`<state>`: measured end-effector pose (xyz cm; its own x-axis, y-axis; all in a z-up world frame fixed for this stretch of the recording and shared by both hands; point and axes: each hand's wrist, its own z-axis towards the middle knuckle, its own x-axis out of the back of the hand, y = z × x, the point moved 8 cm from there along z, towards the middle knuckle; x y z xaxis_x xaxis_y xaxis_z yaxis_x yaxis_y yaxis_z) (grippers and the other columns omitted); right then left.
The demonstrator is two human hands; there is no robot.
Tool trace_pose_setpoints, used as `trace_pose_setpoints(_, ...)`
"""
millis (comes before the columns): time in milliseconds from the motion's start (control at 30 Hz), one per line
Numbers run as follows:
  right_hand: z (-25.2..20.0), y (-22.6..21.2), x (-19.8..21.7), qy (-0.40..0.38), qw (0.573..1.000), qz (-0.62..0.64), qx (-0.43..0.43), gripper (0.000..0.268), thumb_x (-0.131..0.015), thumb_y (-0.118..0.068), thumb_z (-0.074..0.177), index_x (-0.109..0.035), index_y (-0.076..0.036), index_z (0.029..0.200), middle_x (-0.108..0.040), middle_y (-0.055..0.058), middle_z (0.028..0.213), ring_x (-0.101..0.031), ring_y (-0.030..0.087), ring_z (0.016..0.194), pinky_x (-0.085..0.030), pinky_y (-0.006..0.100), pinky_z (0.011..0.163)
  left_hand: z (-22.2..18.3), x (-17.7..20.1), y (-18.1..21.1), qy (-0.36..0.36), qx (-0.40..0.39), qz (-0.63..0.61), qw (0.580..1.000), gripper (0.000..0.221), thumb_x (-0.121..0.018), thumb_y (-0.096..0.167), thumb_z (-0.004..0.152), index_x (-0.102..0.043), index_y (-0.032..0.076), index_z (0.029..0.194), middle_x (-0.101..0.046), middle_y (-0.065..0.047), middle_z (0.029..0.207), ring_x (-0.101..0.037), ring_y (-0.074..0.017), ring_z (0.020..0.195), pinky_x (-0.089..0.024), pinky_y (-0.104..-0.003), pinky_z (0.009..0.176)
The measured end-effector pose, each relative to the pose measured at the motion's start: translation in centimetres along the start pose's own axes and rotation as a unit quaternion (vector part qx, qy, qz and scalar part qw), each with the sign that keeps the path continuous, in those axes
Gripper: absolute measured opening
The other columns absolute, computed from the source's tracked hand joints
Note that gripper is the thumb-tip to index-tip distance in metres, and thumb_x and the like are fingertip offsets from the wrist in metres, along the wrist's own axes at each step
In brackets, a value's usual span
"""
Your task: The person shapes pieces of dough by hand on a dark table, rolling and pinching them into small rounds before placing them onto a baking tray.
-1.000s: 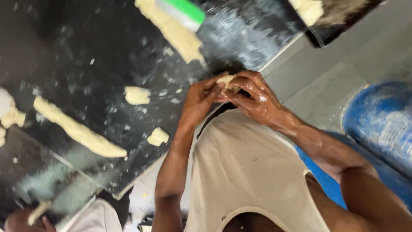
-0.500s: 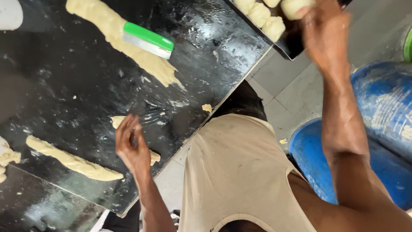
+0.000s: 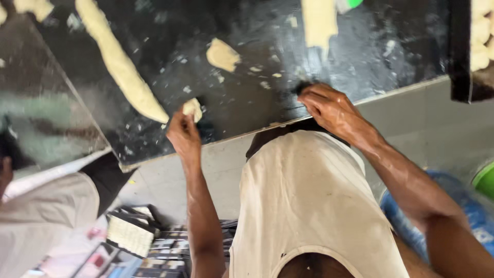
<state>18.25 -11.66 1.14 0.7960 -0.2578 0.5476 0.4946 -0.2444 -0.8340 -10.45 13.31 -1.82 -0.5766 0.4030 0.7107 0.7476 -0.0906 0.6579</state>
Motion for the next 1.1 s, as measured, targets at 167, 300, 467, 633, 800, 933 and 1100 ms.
trace_pose_setpoints(167, 8.5, -7.9, -5.2, 0.044, 0.971, -0.135, 0.192, 0.022, -0.074, -0.003, 0.093, -0.068, 0.005, 0.113, -0.065, 0.014, 0.110, -0.062, 0.032, 0.100, -0.055, 0.041, 0.089, 2.3, 1.3, 1.1, -0.101, 0.023, -0.430, 0.897, 0.050, -0.057, 0.007, 0.098, -0.047, 0.003, 0.147, -0.064, -0.012, 0.134, -0.065, -0.0215, 0.122, -0.056, -0.031, 0.101)
trace_pose_setpoints(300, 14.5, -7.4, -10.7, 0.089, 0.952, -0.168, 0.242, 0.022, -0.073, 0.000, 0.092, -0.068, 0.004, 0.113, -0.064, 0.015, 0.114, -0.064, 0.031, 0.108, -0.056, 0.039, 0.094, 5.4, -3.0, 7.1, -0.137, -0.119, -0.419, 0.890, 0.050, -0.056, -0.005, 0.101, -0.051, -0.003, 0.151, -0.065, -0.016, 0.135, -0.063, -0.0204, 0.122, -0.052, -0.030, 0.106)
trace_pose_setpoints(467, 12.0, -3.0, -12.7, 0.070, 0.942, -0.277, 0.176, 0.028, -0.069, 0.004, 0.085, -0.068, 0.004, 0.113, -0.065, 0.018, 0.114, -0.064, 0.032, 0.111, -0.056, 0.040, 0.098, 8.3, -10.8, 12.3, -0.106, -0.241, -0.290, 0.920, 0.030, -0.069, 0.004, 0.099, -0.067, -0.005, 0.127, -0.072, -0.014, 0.113, -0.072, -0.0181, 0.100, -0.057, -0.029, 0.089)
trace_pose_setpoints(633, 3.9, -3.9, -5.0, 0.103, 0.957, -0.258, 0.088, 0.043, -0.063, 0.009, 0.078, -0.070, 0.001, 0.119, -0.069, 0.018, 0.122, -0.067, 0.034, 0.112, -0.057, 0.040, 0.092, 7.2, -13.3, 12.0, -0.252, -0.200, -0.288, 0.902, 0.023, -0.072, 0.009, 0.100, -0.072, -0.004, 0.119, -0.072, -0.013, 0.100, -0.067, -0.0139, 0.090, -0.055, -0.029, 0.083)
trace_pose_setpoints(800, 2.5, -3.5, -0.8, 0.101, 0.985, 0.079, -0.112, 0.023, -0.066, 0.005, 0.094, -0.071, -0.003, 0.115, -0.074, 0.012, 0.102, -0.072, 0.018, 0.089, -0.060, 0.035, 0.078, 0.8, -14.7, 13.4, -0.479, -0.199, -0.208, 0.829, 0.026, -0.069, 0.007, 0.097, -0.072, 0.000, 0.121, -0.070, -0.001, 0.089, -0.057, -0.0060, 0.075, -0.049, -0.028, 0.066)
trace_pose_setpoints(933, 2.1, -3.7, 1.6, 0.150, 0.975, 0.070, -0.147, 0.024, -0.084, -0.006, 0.085, -0.071, -0.001, 0.105, -0.067, 0.013, 0.094, -0.063, 0.023, 0.075, -0.055, 0.037, 0.065, -2.5, -15.7, 15.9, -0.563, -0.182, -0.211, 0.778, 0.042, -0.069, 0.007, 0.092, -0.061, 0.003, 0.133, -0.070, 0.000, 0.105, -0.061, -0.0047, 0.089, -0.054, -0.025, 0.078)
trace_pose_setpoints(1100, 1.4, -9.2, 0.9, 0.175, 0.959, -0.218, 0.053, 0.036, -0.085, -0.009, 0.084, -0.070, 0.003, 0.115, -0.064, 0.016, 0.114, -0.061, 0.034, 0.105, -0.053, 0.044, 0.088, -2.1, -14.8, 17.4, -0.503, -0.177, -0.292, 0.794, 0.042, -0.059, 0.000, 0.096, -0.064, 0.001, 0.137, -0.074, -0.005, 0.114, -0.070, -0.0105, 0.101, -0.060, -0.029, 0.092)
